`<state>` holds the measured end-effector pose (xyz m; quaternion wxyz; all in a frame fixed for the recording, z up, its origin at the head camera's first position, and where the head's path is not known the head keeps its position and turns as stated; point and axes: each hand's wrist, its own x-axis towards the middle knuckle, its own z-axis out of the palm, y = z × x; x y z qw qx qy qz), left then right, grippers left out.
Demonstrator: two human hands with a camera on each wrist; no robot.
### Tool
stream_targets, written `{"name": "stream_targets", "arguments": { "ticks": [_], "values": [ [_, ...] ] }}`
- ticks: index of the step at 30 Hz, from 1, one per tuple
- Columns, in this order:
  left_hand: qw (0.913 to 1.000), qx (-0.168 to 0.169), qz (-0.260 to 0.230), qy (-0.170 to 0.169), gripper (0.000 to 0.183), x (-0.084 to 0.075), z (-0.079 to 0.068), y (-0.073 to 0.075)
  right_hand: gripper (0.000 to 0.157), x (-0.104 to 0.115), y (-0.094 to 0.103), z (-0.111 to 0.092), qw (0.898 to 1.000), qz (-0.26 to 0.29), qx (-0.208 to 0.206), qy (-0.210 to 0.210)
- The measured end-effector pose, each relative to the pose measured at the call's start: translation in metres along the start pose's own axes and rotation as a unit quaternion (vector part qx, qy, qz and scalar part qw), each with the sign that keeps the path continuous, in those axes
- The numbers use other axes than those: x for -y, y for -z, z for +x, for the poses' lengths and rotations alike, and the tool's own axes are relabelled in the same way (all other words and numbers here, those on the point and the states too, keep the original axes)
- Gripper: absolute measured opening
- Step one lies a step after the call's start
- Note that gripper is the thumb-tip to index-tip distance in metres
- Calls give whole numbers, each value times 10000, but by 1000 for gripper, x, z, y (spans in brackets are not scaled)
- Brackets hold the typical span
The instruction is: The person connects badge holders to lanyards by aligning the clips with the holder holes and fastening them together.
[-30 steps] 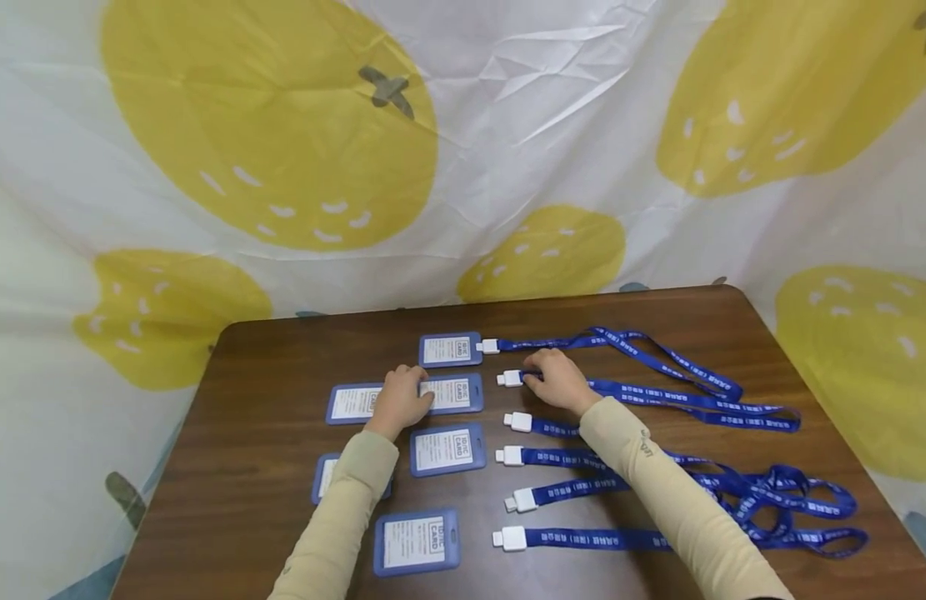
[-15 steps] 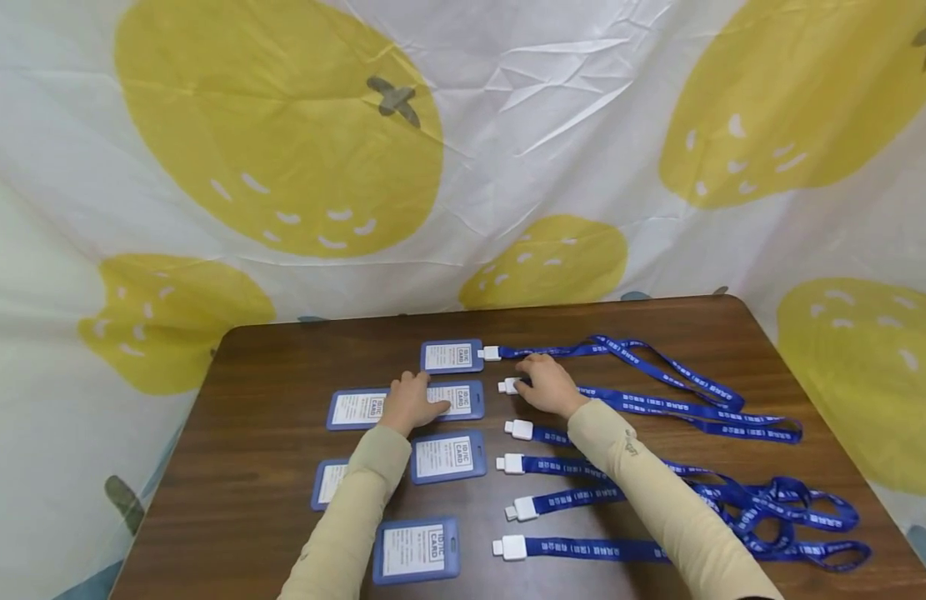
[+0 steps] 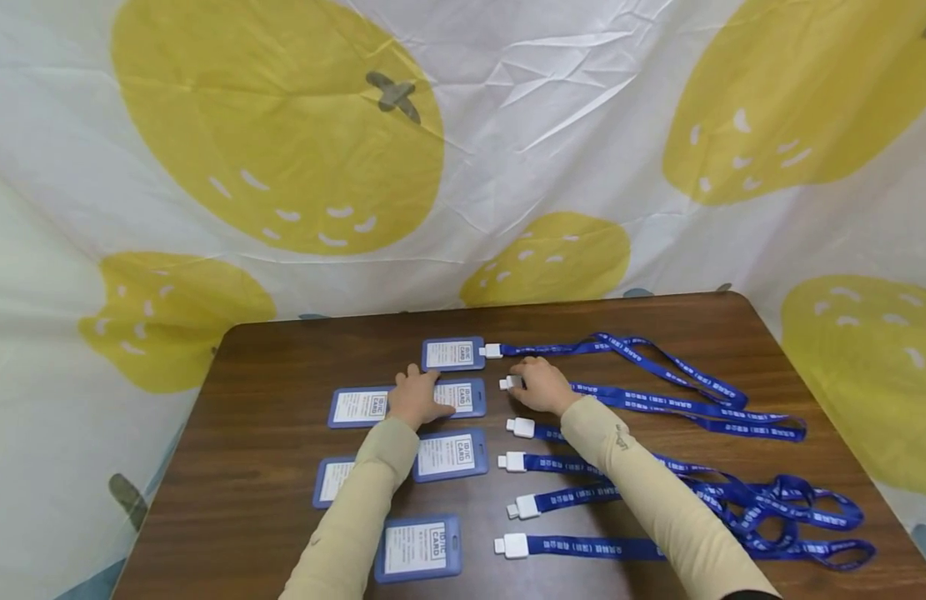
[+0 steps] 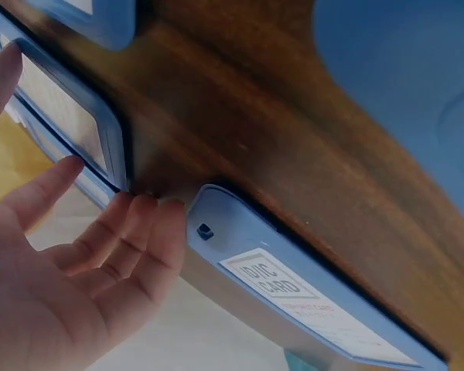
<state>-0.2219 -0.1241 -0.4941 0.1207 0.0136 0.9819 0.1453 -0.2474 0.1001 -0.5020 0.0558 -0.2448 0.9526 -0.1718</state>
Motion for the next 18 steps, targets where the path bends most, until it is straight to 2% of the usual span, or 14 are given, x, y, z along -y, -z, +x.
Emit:
{"name": "stream_targets", "arguments": {
  "ticks": [3,9,18],
  "values": [
    [10000,18,31,41,74,0,4,-3,35,-1,-3,1,9999,-145,6,78],
    [9998,9,-183,78,72,2,10,-6,25,-1,-5,3,9986,-348,-262,283],
    [9996,29,-280,78,69,-1,12,-5,23,1,-3,4,9989,-418,-182,113]
  ]
}}
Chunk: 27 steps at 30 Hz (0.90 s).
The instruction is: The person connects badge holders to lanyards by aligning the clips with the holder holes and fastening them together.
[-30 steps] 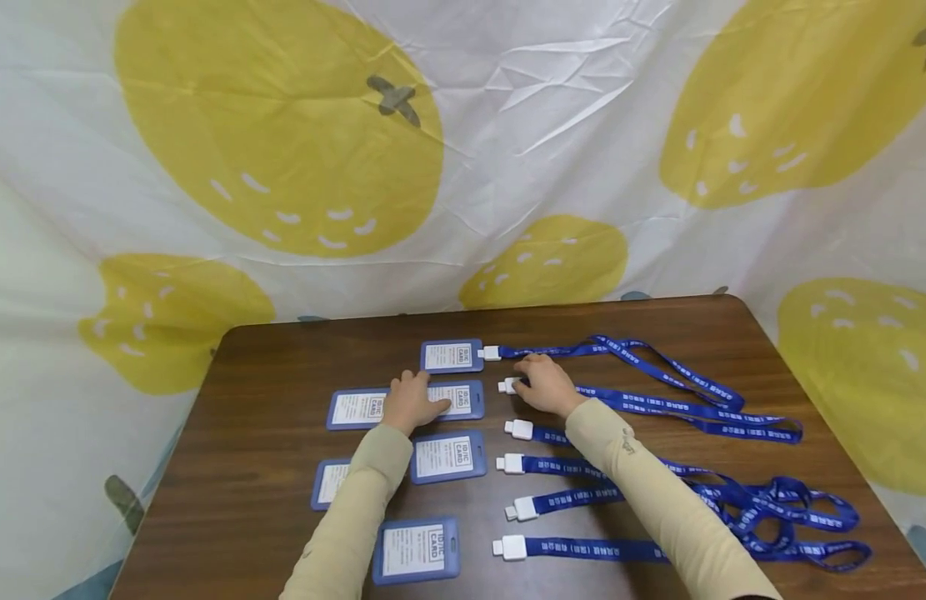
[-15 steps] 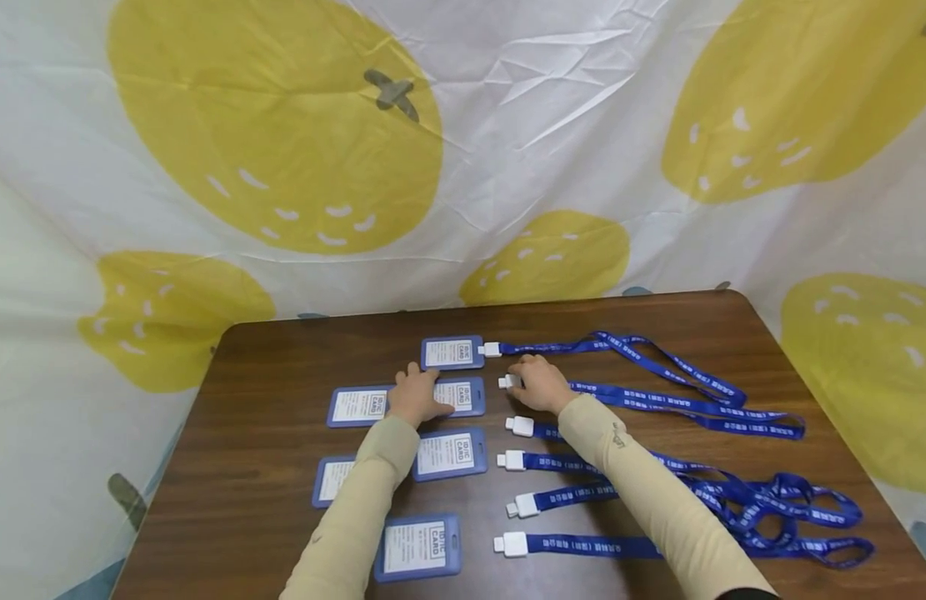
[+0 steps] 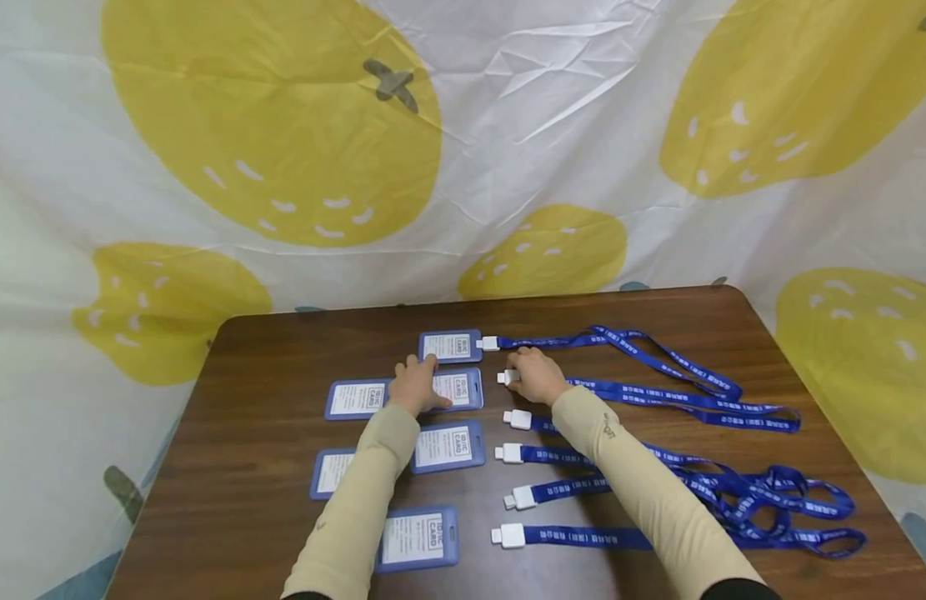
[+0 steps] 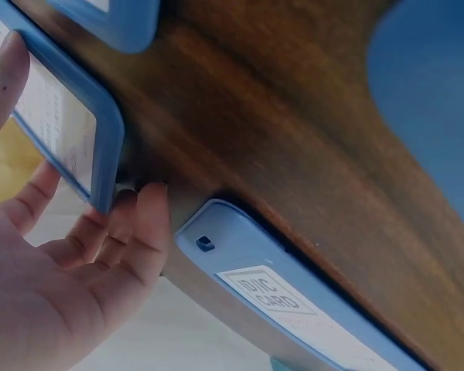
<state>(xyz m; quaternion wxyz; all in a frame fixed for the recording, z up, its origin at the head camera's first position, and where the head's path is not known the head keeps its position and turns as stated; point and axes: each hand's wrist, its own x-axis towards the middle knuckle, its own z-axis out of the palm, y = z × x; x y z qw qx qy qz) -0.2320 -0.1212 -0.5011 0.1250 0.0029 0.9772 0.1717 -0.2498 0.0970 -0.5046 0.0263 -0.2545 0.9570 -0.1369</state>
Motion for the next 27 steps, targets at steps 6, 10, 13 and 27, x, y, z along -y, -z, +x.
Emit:
{"name": "stream_targets", "arguments": {
  "ticks": [6,10,13,27],
  "values": [
    [9995,-176,-267,-64,66,-2,-1,2,22,2,2,2,9998,143,117,-124],
    [9972,-302,-623,-279,55,1,-3,0,23,1,-1,3,9991,304,201,-221],
    [9925,-473,-918,-657,43,6,-2,-3,23,1,-2,4,9983,408,272,-313],
    [9427,-1088,-2821,-1410,28,53,39,-50,15,-8,0,-1,9906,1338,-43,-281]
  ]
}}
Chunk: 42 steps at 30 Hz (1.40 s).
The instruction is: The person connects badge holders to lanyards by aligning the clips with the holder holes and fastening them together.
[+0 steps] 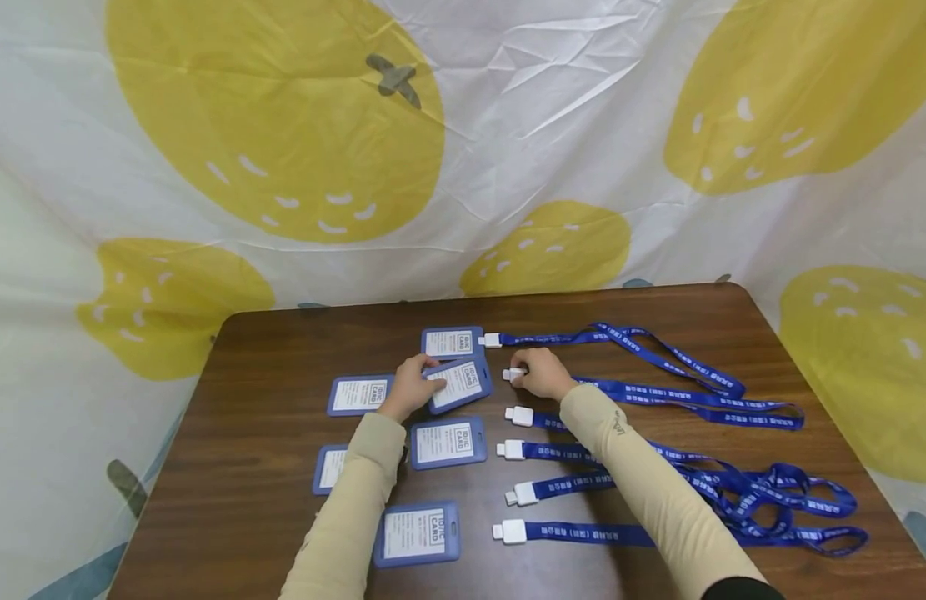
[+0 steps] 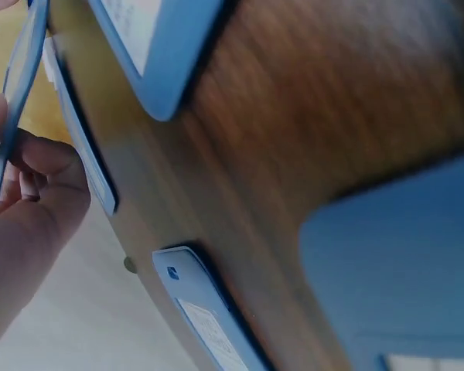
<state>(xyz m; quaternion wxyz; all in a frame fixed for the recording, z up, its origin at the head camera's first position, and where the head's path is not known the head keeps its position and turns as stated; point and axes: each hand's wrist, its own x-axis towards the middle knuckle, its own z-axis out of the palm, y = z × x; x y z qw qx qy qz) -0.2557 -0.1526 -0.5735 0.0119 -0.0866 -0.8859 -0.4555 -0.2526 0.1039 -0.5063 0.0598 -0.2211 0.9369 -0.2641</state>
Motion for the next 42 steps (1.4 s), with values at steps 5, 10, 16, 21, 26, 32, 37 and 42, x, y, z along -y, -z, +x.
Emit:
{"name": "stream_targets", "arguments": {
  "ticks": [5,10,16,21,26,32,37,42],
  "values": [
    [9972,-91,-723,166,26,51,20,-23,11,-5,1,-3,9995,303,-50,-95],
    [9821,-83,-1557,1058,21,-35,-7,9,13,-9,4,-4,9981,589,-143,92],
    [9686,-285,-1937,1533,19,-91,-25,29,11,-9,9,-6,9943,1018,-224,214],
    [9680,-377,-2135,1264,22,-102,-30,33,9,-6,14,-9,9868,1617,10,30],
    [9669,-522,-2263,1053,21,-86,-26,24,9,-5,18,-12,9830,1832,134,34],
    [9641,-634,-2353,1057,19,-82,-26,19,8,-7,20,-12,9810,1917,241,143],
    [9624,-667,-2411,1054,18,-87,-27,18,10,-4,22,-13,9807,1915,334,197],
    [9594,-683,-2531,1039,22,-90,-27,18,13,-2,26,-15,9789,1986,365,312]
  ]
}}
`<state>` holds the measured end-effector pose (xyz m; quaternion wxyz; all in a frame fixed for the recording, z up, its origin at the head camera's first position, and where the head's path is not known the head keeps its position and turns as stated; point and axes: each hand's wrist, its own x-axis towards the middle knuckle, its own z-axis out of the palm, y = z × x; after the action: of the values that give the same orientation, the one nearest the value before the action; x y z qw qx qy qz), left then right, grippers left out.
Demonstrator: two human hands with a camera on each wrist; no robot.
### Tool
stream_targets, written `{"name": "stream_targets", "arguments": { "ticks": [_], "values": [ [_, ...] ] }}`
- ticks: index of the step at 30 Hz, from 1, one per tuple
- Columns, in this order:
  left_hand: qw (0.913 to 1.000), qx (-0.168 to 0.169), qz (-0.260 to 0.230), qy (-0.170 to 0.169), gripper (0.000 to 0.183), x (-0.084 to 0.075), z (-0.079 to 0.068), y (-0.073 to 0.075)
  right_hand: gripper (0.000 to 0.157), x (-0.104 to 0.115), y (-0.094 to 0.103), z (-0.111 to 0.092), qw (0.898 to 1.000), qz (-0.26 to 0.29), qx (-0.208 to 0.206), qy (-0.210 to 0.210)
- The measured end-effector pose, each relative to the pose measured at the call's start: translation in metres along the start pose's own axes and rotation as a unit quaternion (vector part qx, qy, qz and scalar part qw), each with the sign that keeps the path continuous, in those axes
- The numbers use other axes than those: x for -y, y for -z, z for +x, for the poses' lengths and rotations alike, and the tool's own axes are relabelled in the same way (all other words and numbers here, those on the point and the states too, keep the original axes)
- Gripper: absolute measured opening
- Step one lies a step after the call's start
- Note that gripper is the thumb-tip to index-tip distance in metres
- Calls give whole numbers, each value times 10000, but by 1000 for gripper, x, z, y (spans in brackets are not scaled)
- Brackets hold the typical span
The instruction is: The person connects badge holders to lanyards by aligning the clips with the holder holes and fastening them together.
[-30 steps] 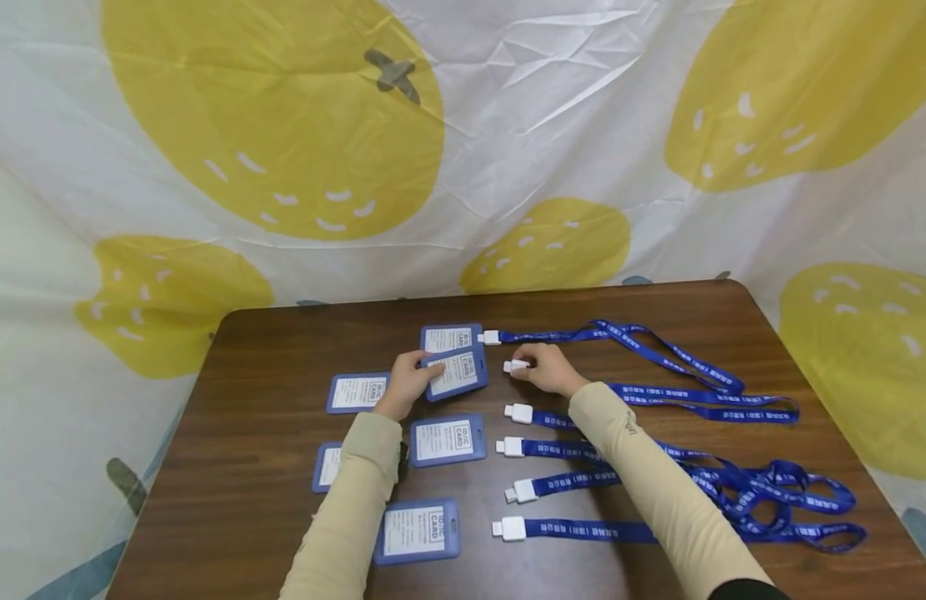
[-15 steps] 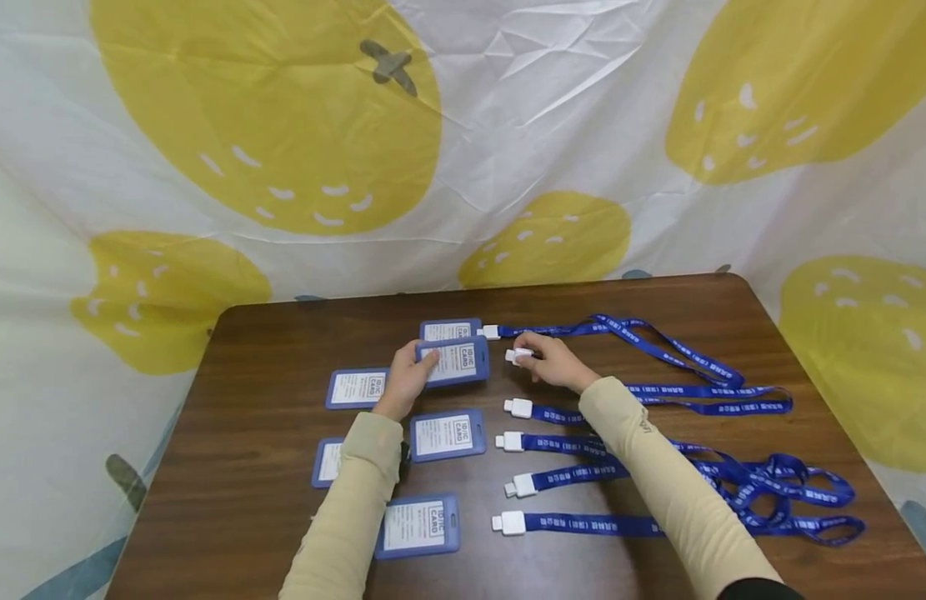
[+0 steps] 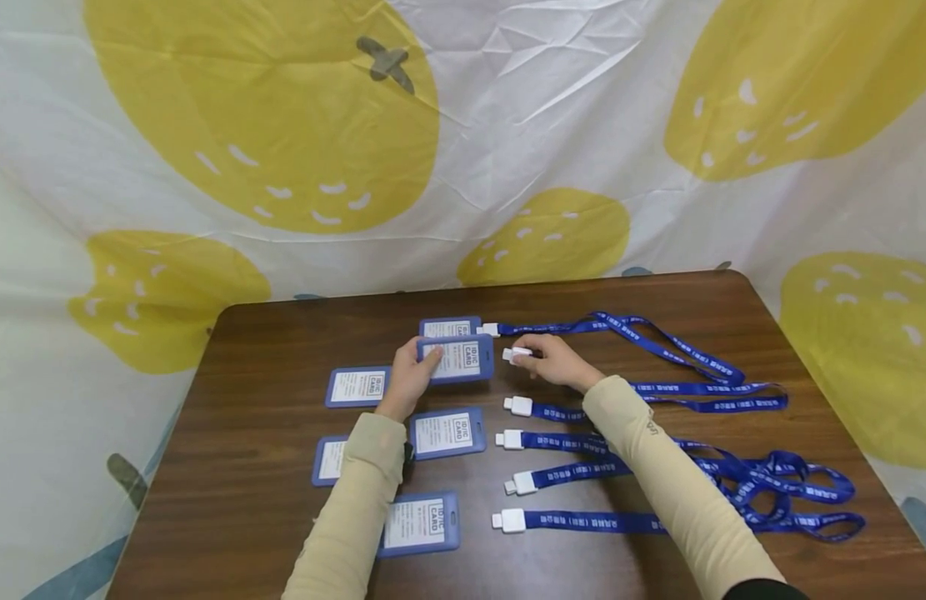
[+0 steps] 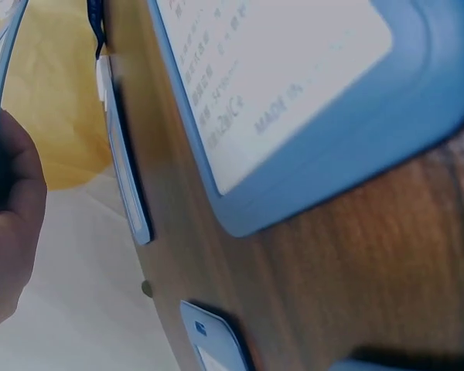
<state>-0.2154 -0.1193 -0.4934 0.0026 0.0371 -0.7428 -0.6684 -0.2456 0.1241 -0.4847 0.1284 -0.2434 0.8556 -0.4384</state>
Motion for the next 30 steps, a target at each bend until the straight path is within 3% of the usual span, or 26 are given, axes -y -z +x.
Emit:
{"name": "stream_targets", "arguments": {
  "ticks": [30],
  "values": [
    [9997,140,166,74,24,-6,-2,-3,10,6,2,3,9980,124,605,90]
  ]
}}
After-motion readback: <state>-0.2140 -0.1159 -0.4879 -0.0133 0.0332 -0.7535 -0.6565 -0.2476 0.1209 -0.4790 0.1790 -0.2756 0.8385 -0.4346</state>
